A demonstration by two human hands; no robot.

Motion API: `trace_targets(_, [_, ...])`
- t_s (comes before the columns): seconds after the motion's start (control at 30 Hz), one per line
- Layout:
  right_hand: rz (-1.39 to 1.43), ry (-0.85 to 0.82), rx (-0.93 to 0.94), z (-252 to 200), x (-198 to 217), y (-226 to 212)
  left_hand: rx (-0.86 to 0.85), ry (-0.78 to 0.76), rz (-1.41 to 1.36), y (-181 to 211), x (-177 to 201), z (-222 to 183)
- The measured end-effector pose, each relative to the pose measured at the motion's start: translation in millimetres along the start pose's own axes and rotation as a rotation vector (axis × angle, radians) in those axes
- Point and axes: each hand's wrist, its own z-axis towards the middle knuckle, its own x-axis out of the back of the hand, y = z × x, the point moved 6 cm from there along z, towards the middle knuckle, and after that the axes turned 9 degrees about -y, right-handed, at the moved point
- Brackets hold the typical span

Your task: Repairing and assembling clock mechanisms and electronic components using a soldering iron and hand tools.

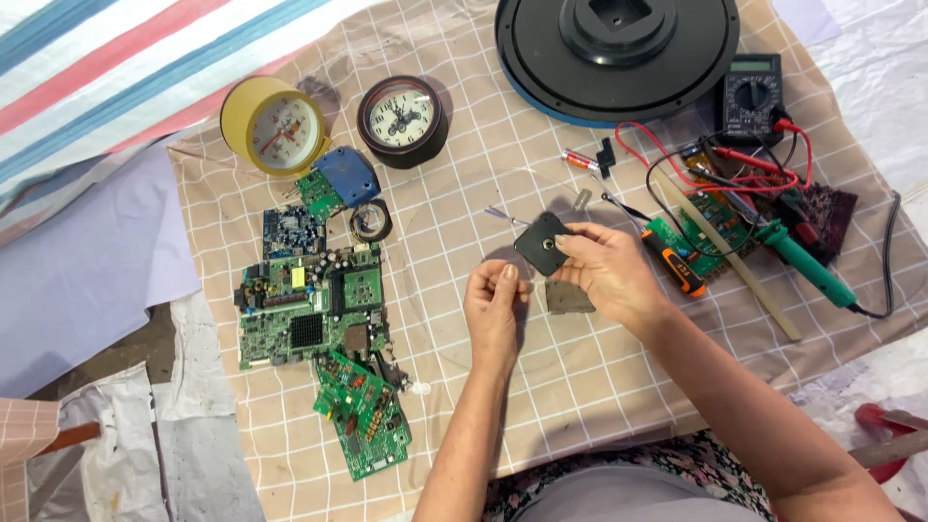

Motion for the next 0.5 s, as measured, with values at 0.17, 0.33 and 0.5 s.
trace_targets(0.17, [0.148,-0.088,-0.147,-19,-21,-11,0.109,-0.079,-0.155,37,-42,-19])
trace_targets(0.33, [0.132,-0.105,-0.213,-22,-20,6,0.172,-0.109,-0.287,40,-53,-24])
trace_targets(0.5, [-0.042,-0.113,-0.169,-19,-12,23,0.208,0.036,-0.16,37,-41,-32])
